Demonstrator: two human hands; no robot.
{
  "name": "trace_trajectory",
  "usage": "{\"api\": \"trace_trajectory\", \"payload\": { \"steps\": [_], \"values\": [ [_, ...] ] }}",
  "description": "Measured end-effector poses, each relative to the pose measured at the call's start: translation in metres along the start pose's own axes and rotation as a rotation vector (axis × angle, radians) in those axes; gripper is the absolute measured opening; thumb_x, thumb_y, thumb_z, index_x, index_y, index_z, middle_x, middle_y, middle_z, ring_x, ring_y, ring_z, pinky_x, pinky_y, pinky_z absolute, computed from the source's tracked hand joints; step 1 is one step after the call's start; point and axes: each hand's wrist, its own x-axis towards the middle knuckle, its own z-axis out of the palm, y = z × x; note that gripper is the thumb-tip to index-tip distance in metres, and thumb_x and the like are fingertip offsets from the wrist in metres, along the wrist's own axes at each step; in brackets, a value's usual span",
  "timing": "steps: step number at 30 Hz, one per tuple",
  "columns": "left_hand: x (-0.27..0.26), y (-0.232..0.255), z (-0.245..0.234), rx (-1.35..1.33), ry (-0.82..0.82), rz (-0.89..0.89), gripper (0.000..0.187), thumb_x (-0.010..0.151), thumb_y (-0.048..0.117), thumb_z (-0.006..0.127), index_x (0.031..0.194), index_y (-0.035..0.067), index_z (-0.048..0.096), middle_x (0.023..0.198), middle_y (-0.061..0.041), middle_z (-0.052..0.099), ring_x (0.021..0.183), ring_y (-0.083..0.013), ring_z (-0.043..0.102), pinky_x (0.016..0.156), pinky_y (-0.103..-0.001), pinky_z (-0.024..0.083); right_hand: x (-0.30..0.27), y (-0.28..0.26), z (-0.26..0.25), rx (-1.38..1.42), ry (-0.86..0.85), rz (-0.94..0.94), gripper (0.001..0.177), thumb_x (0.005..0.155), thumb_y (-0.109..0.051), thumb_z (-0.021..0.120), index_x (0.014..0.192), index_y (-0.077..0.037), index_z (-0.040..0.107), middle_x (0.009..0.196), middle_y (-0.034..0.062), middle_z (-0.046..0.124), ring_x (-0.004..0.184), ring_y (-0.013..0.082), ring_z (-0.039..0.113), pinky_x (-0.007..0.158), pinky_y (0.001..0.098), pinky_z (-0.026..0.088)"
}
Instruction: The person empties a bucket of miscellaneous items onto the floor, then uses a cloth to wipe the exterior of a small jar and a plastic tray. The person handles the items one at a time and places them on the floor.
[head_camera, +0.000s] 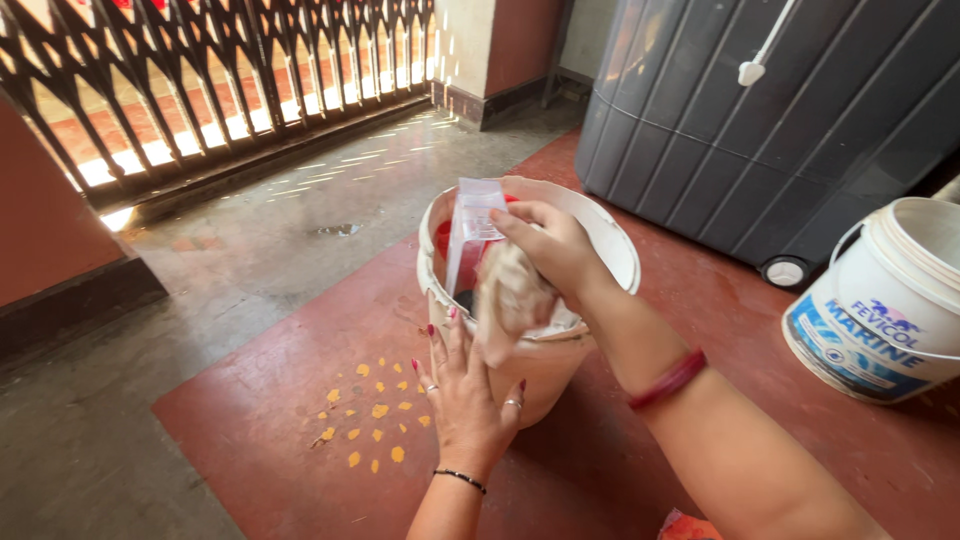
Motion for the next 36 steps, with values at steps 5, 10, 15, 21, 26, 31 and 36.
{"api": "trace_trajectory", "payload": {
  "steps": [5, 10, 15, 21, 26, 31, 36],
  "values": [
    [-0.001, 0.0, -0.001, 0.02, -0.06, -0.032, 0.093, 0.069, 0.031, 0.089, 0.146, 0.02, 0.037, 0.165, -0.009, 0.017, 0.152, -0.0449, 0.009, 0.116, -0.07, 0.012, 0.018, -0.021, 0.011, 0.326, -0.075, 0.196, 0.018, 0.092, -0.018, 0.068, 0.095, -0.001, 0.067, 0.083, 0.0103, 0.072, 0.071, 0.0187, 0.068, 0.064, 0.0319, 0.056],
    [0.0, 0.005, -0.003, -0.035, -0.053, -0.025, 0.111, 0.066, 0.028, 0.09, 0.159, 0.028, 0.028, 0.171, -0.008, 0.014, 0.151, -0.0452, 0.006, 0.115, -0.07, 0.008, 0.016, -0.044, -0.016, 0.503, 0.097, 0.109, 0.029, 0.081, -0.028, 0.059, 0.089, -0.001, 0.064, 0.082, 0.016, 0.071, 0.072, 0.028, 0.071, 0.071, 0.0421, 0.061],
    [-0.001, 0.007, -0.007, -0.063, -0.04, -0.016, 0.11, 0.067, 0.029, 0.089, 0.159, 0.029, 0.028, 0.171, -0.008, 0.014, 0.151, -0.0445, 0.005, 0.117, -0.071, 0.006, -0.006, -0.095, -0.072, 0.614, 0.258, -0.208, 0.029, 0.081, -0.025, 0.059, 0.094, 0.0, 0.064, 0.086, 0.0159, 0.071, 0.076, 0.0276, 0.07, 0.073, 0.0417, 0.061],
    [0.002, 0.005, -0.005, -0.145, -0.007, -0.044, 0.103, 0.068, 0.033, 0.088, 0.157, 0.027, 0.037, 0.17, -0.008, 0.017, 0.152, -0.041, 0.01, 0.118, -0.063, 0.009, -0.086, -0.109, -0.141, 0.585, 0.453, -0.47, 0.029, 0.082, -0.022, 0.059, 0.099, 0.001, 0.064, 0.091, 0.0157, 0.071, 0.08, 0.0271, 0.07, 0.076, 0.0412, 0.06],
    [0.002, 0.002, 0.001, -0.4, 0.212, 0.044, 0.069, 0.09, 0.03, 0.07, 0.152, 0.013, 0.044, 0.161, -0.014, 0.038, 0.153, -0.0424, 0.02, 0.123, -0.053, 0.016, -0.169, -0.06, -0.181, 0.516, 0.619, -0.479, 0.03, 0.083, -0.019, 0.059, 0.104, 0.002, 0.064, 0.095, 0.0156, 0.071, 0.083, 0.0267, 0.07, 0.078, 0.0408, 0.059],
    [-0.002, 0.0, 0.006, -0.542, 0.268, -0.057, 0.043, 0.103, 0.023, 0.056, 0.143, 0.01, 0.055, 0.157, -0.013, 0.05, 0.154, -0.0388, 0.027, 0.123, -0.048, 0.024, -0.226, 0.026, -0.19, 0.479, 0.72, -0.332, 0.032, 0.083, -0.016, 0.06, 0.108, 0.002, 0.064, 0.099, 0.0155, 0.071, 0.087, 0.0263, 0.069, 0.08, 0.0404, 0.059],
    [0.001, -0.003, 0.006, -1.056, 0.193, -0.161, 0.039, 0.106, 0.021, 0.05, 0.141, 0.004, 0.054, 0.147, -0.013, 0.056, 0.143, -0.0266, 0.047, 0.12, -0.039, 0.032, -0.244, 0.102, -0.189, 0.458, 0.762, -0.184, 0.034, 0.084, -0.014, 0.06, 0.113, 0.003, 0.064, 0.103, 0.0154, 0.071, 0.09, 0.0259, 0.069, 0.082, 0.04, 0.058]
  ]
}}
